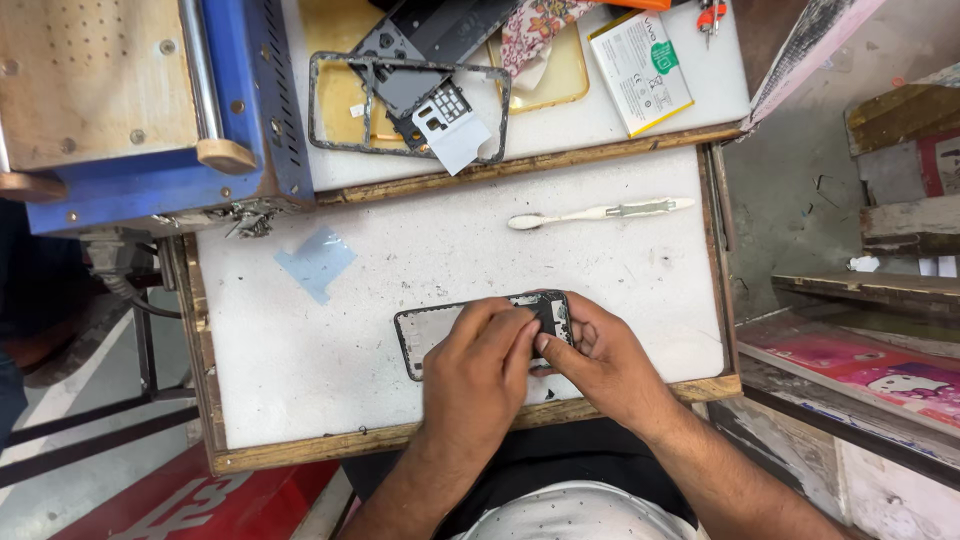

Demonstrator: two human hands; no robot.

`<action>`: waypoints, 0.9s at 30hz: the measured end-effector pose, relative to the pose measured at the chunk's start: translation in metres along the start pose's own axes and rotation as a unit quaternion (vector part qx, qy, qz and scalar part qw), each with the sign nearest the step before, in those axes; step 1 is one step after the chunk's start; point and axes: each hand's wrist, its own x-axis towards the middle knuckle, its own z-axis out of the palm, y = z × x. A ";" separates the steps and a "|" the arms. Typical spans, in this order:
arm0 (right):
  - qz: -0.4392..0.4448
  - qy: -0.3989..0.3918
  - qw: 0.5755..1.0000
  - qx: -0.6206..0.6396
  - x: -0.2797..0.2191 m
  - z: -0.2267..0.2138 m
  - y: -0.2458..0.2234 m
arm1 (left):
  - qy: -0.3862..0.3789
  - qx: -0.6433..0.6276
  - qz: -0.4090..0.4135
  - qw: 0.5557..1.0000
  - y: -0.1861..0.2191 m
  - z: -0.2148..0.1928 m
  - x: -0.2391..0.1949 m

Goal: The person cleans the back of a disassembled smartphone using a cloth and a small tool. They wipe the surface repeatedly, remove residue, and compare the device to a new battery and another phone case before continuing to clean.

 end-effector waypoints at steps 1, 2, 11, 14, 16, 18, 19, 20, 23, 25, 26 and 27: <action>-0.009 -0.005 1.000 -0.015 0.001 -0.001 0.000 | -0.005 -0.003 0.002 1.000 0.001 0.005 0.002; -0.010 -0.003 1.000 -0.019 0.000 -0.001 0.000 | -0.010 -0.007 0.004 1.000 0.003 0.008 0.004; -0.025 -0.003 0.999 -0.026 -0.001 -0.005 0.012 | -0.067 -0.023 0.031 0.997 0.002 0.008 0.015; -0.022 -0.003 0.999 -0.040 -0.001 -0.006 0.013 | -0.061 -0.025 0.043 0.997 -0.001 0.009 0.013; -0.016 0.009 0.997 -0.072 -0.003 -0.006 0.014 | -0.044 -0.021 0.048 0.998 -0.001 0.011 0.013; -0.010 0.008 0.995 -0.102 -0.004 -0.005 0.016 | -0.024 -0.017 0.049 0.998 -0.001 0.013 0.014; -0.008 0.011 0.993 -0.118 -0.004 -0.005 0.016 | -0.018 -0.013 0.045 0.999 0.000 0.014 0.015; -0.014 0.011 0.994 -0.104 -0.005 -0.005 0.016 | -0.013 -0.009 0.041 0.999 0.002 0.015 0.016; -0.026 0.012 0.996 -0.088 -0.005 -0.003 0.016 | 0.007 -0.008 0.024 1.000 0.004 0.018 0.016; -0.026 0.019 0.994 -0.109 -0.005 -0.002 0.014 | 0.013 -0.013 -0.003 1.000 0.003 0.019 0.012; -0.025 0.020 0.993 -0.112 -0.005 -0.002 0.013 | 0.012 -0.017 -0.022 1.000 0.002 0.019 0.011; -0.023 0.021 0.993 -0.115 -0.006 -0.002 0.012 | 0.012 -0.021 -0.042 0.999 0.000 0.018 0.008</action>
